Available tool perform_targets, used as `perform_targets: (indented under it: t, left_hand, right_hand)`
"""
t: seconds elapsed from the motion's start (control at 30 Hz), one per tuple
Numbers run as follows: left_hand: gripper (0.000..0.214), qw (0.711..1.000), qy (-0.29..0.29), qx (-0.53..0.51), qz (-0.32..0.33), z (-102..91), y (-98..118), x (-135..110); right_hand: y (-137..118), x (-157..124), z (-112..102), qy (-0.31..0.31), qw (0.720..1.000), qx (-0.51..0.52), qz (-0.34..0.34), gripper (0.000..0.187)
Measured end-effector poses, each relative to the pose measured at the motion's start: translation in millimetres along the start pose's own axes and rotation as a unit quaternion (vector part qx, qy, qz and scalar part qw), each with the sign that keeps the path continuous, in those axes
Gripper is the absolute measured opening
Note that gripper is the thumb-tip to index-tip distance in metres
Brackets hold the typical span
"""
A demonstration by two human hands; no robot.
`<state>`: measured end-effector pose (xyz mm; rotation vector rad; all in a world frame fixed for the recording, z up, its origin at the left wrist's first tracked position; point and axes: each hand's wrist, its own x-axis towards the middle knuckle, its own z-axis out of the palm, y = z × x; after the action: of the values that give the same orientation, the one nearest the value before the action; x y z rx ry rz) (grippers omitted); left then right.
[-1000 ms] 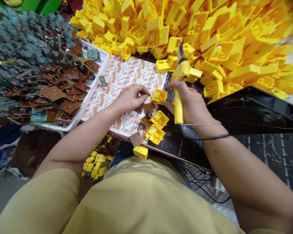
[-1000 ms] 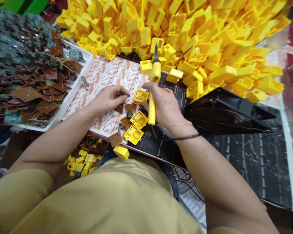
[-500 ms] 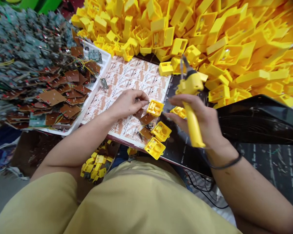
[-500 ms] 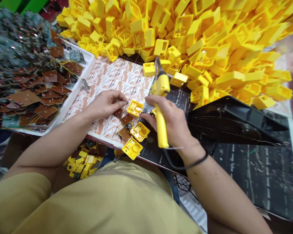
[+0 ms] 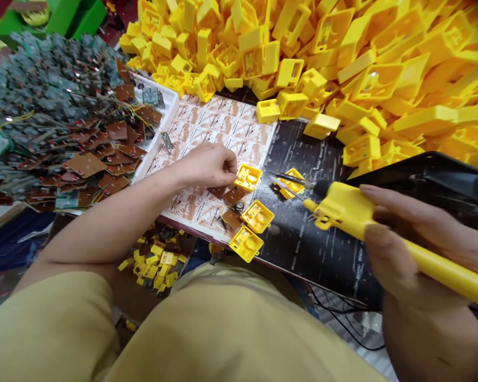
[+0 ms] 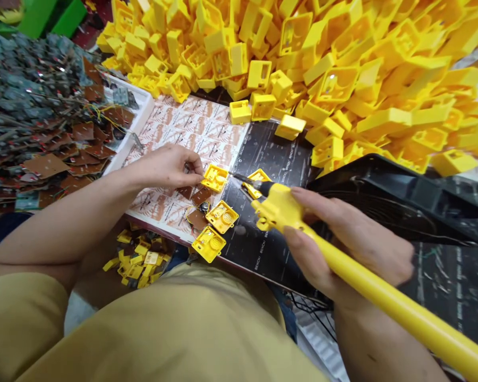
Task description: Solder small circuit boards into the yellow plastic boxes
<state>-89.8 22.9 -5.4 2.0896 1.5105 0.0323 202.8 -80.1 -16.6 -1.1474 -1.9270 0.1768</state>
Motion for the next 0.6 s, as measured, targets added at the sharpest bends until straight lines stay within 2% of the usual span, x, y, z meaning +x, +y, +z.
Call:
perform_targets:
  t: [0.1, 0.17, 0.3, 0.37, 0.6]
  left_hand:
    - [0.008, 0.999, -0.034, 0.023, -0.015, -6.4, 5.3, 5.0]
    - [0.006, 0.998, -0.047, 0.038, -0.011, -8.7, 7.9, 9.0]
    - [0.006, 0.996, -0.061, 0.07, 0.006, -10.3, 10.4, 16.3]
    - [0.006, 0.994, -0.065, 0.082, 0.011, -11.0, 10.9, 18.7]
    - [0.007, 0.995, -0.068, 0.075, 0.02, -11.6, 9.0, 22.3]
  right_hand:
    - [-1.9, 5.4, 12.6, -0.007, 0.999, 0.021, -0.033, 0.051]
    - [0.2, 7.6, 19.8, -0.02, 0.998, 0.035, -0.043, 0.043]
    - [3.5, 13.0, 30.8, -0.026, 0.992, 0.052, -0.109, 0.026]
    - [2.6, 16.7, 33.1, -0.03, 0.988, 0.062, -0.135, 0.025]
    - [-2.6, 27.9, 33.2, -0.063, 0.984, 0.053, -0.16, 0.02]
